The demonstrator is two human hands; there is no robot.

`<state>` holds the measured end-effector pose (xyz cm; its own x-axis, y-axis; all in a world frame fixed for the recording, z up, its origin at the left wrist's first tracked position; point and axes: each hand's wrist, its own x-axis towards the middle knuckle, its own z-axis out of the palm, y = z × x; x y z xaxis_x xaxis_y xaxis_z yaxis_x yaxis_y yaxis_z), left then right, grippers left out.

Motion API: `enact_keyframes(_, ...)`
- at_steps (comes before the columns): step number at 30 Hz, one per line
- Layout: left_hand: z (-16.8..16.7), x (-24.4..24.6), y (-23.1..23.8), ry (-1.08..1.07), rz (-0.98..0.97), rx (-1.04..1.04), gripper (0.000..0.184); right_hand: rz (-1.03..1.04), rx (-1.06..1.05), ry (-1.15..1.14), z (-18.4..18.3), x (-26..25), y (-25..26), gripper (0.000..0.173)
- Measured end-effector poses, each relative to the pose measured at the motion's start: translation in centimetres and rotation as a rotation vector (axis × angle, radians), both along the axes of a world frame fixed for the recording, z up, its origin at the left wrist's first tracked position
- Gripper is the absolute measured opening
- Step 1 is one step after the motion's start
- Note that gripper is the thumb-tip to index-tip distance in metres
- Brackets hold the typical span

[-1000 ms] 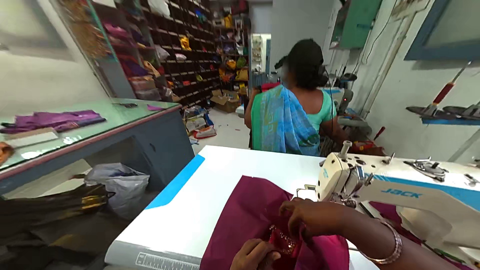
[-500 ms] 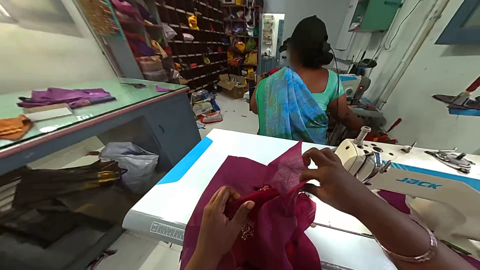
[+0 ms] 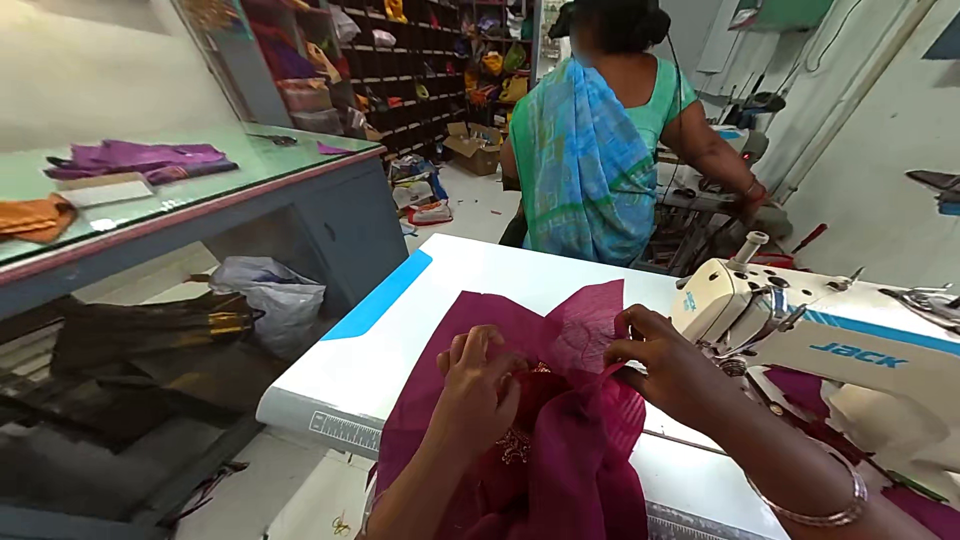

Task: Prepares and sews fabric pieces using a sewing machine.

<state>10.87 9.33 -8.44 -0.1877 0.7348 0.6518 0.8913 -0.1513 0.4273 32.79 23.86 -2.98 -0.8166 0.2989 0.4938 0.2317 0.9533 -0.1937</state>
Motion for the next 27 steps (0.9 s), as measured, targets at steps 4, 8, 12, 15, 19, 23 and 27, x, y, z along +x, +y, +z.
enact_keyframes(4,-1.2,3.4,-0.6,0.088,0.109,0.150,0.053,-0.026,-0.070,-0.001,-0.4,0.0,0.1,0.006)
enact_keyframes(8,-2.0,6.1,-0.9,0.079,0.230,0.230,0.059,-0.027,-0.114,0.000,-0.7,-0.2,0.1,0.007)
enact_keyframes(12,-2.3,6.5,-0.4,0.034,0.239,0.131,0.063,-0.040,-0.132,-0.015,-0.6,-0.1,0.1,0.007)
enact_keyframes(15,-2.3,6.7,0.1,0.044,0.248,0.079,0.068,-0.044,-0.136,-0.011,-0.5,-0.1,0.1,0.008)
enact_keyframes(19,-2.3,6.8,0.5,0.045,0.249,0.074,0.063,-0.044,-0.132,-0.007,-0.6,-0.1,0.1,0.008)
enact_keyframes(23,-2.6,6.4,0.2,0.089,0.173,0.079,0.036,-0.090,-0.119,-0.021,-0.2,-0.4,-0.5,0.015)
enact_keyframes(27,-2.1,7.7,-0.4,-0.031,0.054,0.037,0.027,0.005,0.128,-0.028,1.1,0.0,-1.4,0.059)
